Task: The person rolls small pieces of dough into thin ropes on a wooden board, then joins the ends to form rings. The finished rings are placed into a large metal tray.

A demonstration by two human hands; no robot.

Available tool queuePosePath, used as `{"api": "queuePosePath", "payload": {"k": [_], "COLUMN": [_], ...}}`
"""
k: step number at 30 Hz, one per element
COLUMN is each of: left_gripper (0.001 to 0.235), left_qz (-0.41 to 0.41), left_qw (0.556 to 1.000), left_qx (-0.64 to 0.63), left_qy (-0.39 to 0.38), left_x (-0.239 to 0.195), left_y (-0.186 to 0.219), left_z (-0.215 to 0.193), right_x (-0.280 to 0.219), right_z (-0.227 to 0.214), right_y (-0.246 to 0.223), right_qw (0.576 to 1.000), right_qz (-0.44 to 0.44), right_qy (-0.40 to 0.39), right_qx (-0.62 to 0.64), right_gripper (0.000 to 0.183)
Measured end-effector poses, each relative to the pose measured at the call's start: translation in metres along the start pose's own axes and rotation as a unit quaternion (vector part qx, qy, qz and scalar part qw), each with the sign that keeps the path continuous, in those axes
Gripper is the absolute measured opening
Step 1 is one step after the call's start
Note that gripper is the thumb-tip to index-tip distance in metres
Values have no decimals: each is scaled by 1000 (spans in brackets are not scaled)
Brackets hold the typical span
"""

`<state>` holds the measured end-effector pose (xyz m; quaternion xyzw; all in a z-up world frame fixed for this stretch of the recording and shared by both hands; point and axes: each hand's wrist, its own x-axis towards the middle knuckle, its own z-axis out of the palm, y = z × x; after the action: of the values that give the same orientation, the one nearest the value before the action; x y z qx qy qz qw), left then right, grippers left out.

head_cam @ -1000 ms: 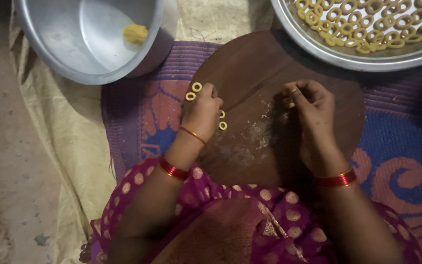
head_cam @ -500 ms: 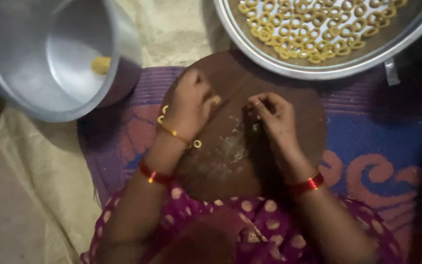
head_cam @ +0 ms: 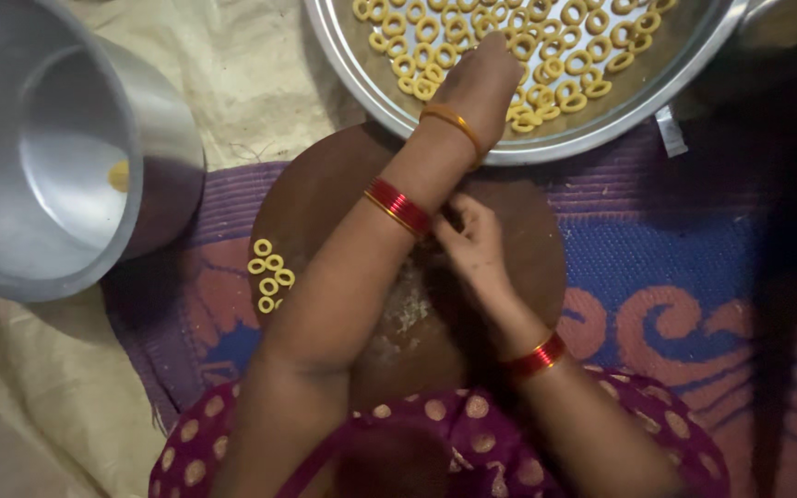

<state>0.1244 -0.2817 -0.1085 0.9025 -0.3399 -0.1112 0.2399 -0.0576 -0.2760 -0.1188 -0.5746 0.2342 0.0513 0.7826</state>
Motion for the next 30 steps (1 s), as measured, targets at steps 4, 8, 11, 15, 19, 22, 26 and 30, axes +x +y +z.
{"api": "queuePosePath", "payload": {"k": [4, 8, 11, 15, 19, 22, 26, 30], "left_gripper": [15, 15, 16, 26, 30, 33, 32, 33], "left_qz": [-133, -3, 43, 77, 55, 28, -42, 42], "left_qw": [986, 997, 990, 992, 995, 994, 992, 991], "left_qx": [-89, 38, 110, 57, 21, 20, 11, 12], "left_qy": [-51, -61, -83, -76, -83, -99, -115, 128], "left_x": [5, 6, 11, 13, 5, 10, 10, -8], "left_y": [-2, -8, -12, -30, -43, -49, -70, -112], "left_z": [5, 5, 4, -10, -19, -21, -25, -57], "right_x": [-3, -7, -8, -6, -4, -3, -4, -2], "right_z": [0, 2, 3, 4, 5, 4, 3, 5], "right_y": [-5, -17, -24, -24, -21, -19, -14, -13], "right_qw": [1000, 998, 997, 997, 995, 992, 992, 989], "right_qz": [-9, 55, 76, 59, 73, 78, 73, 80], "right_qy": [3, 1, -2, -25, -25, -27, -22, -24], "right_qx": [-9, -5, 3, 51, 65, 97, 99, 121], "right_gripper": [14, 12, 13, 14, 15, 15, 15, 14]}}
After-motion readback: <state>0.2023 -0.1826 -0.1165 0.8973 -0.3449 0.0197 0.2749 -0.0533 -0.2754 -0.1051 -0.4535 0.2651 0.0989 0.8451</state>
